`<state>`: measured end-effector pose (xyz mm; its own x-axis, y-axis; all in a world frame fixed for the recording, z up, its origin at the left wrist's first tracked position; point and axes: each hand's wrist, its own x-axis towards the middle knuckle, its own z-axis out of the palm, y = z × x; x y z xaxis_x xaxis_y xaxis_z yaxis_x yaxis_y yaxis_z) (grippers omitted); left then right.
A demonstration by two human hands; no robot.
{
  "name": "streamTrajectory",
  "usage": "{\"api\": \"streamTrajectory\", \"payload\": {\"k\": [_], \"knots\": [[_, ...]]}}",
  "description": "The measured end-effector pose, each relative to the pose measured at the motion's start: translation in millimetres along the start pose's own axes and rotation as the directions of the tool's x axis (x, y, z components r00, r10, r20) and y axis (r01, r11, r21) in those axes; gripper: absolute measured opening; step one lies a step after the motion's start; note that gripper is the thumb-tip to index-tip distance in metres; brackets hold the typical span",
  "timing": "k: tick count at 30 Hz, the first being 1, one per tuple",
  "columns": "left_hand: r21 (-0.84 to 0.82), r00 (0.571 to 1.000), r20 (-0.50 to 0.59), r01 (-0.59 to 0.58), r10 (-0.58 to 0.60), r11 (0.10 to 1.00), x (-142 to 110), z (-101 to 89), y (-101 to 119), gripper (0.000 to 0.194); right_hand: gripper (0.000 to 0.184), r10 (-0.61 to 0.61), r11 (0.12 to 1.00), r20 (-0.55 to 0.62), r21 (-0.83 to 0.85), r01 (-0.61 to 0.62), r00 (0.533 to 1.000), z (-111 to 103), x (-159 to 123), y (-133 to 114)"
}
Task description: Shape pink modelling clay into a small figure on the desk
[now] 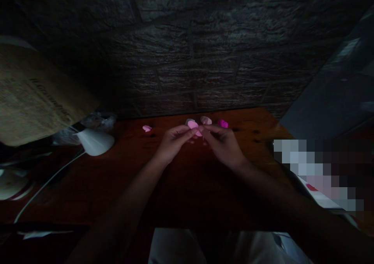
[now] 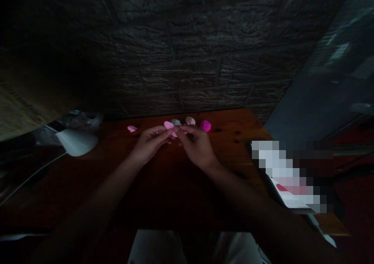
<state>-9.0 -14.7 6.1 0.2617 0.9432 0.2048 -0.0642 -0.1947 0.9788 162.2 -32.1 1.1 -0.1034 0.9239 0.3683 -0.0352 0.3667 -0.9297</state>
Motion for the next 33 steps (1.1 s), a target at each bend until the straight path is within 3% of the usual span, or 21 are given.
{"api": "streamTrajectory", "payload": {"k": [9,16,22,27,33], "knots": [[0.123,0.993,0.043,-0.114,0.110,0.986,-1.8,0.3,5.6,0.020,0.032,-0.003,1.000,0.063,-0.007,0.004,0.998,-3.5,2.1,-4.7],[0.080,0.992,-0.086,-0.085,0.092,0.993,0.1,1.4,3.6,0.026,0.035,0.019,1.000,0.029,-0.023,-0.019,0.999,-5.6,4.8,-4.7],[0.053,0.999,0.034,-0.012,0.010,0.999,-1.5,0.6,3.2,0.029,0.034,0.005,1.000,-0.008,-0.019,-0.005,1.000,-7.3,4.3,-5.7],[0.043,0.994,-0.081,-0.069,0.073,0.997,-1.3,4.5,2.8,0.030,0.033,0.006,1.000,0.038,-0.014,-0.006,0.999,-4.4,1.7,-2.1],[0.082,0.989,-0.069,-0.125,0.131,0.989,-1.5,2.1,1.5,0.033,0.038,-0.006,1.000,0.047,0.000,0.006,0.999,-0.4,-0.9,-0.6]]}}
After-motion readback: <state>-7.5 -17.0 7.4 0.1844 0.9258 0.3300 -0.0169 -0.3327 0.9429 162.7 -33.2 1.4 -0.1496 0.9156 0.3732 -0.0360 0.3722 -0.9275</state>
